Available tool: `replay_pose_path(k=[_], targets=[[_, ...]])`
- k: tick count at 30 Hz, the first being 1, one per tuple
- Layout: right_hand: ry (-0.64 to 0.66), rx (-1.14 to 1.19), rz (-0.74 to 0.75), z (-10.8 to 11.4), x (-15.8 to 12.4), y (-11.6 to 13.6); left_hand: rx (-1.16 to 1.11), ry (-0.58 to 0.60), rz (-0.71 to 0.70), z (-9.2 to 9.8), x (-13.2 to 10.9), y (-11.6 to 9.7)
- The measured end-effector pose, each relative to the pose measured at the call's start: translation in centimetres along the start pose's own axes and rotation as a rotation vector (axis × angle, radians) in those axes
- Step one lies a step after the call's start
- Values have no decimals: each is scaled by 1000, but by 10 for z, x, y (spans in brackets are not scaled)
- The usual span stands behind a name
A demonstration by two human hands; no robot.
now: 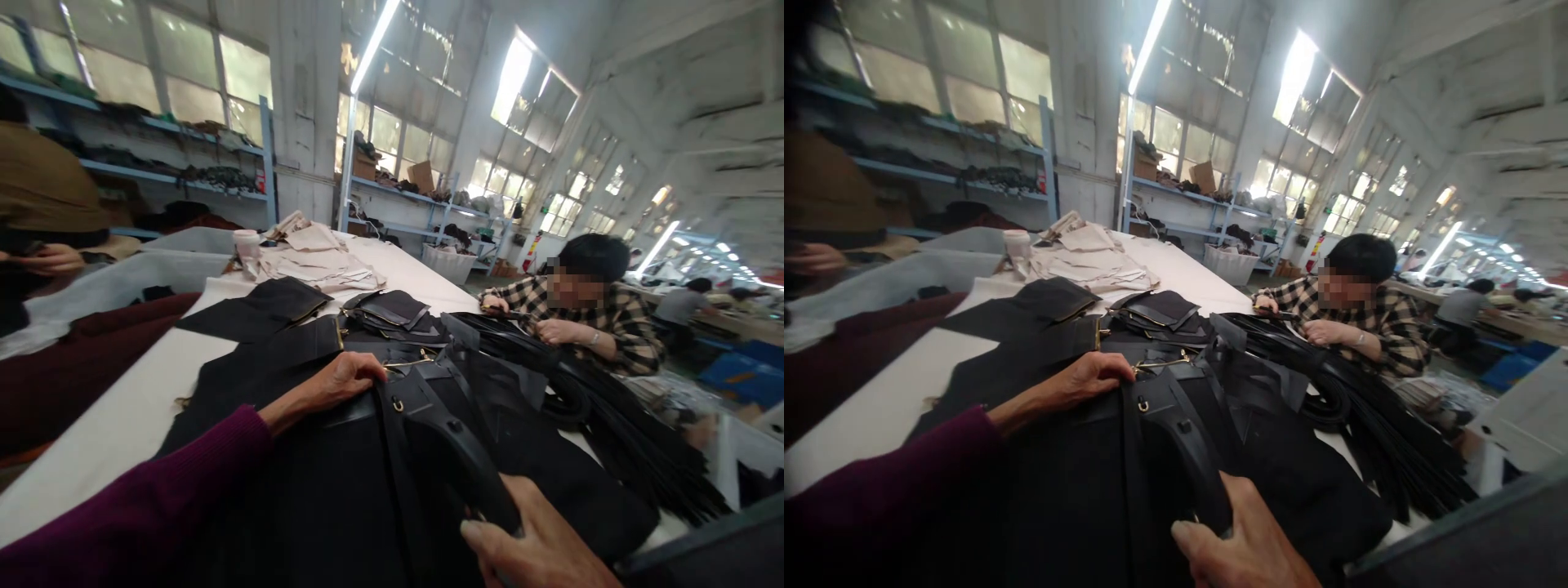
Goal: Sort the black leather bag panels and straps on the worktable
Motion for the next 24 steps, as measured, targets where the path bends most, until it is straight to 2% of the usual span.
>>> replay_pose_path(k=[5,10,12,16,19,24], targets=[[-29,98,-17,-6,17,9,-125,8,9,-2,-2,10],[73,117,40,-13,33,24,-190,13,-28,-5,-7,12],[69,106,56,-11,34,31,-205,13,-55,-6,-9,9],[-15,35,80,2,22,39,-146,47,-98,-9,-11,1],[-62,-77,88,13,4,36,-78,71,-113,-8,-12,-6],[-72,-122,0,10,-16,22,-22,85,-151,-5,-14,-18]])
Point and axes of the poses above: each hand's wrist, its own x-axis towards the middle knuckle, its own z-axis out of the back of the hand, y = z × x, the point moved 3 cm from there along x, towards the middle knuckle, and after that the axes turned 10 degrees about -z, right-handed, at the moved point
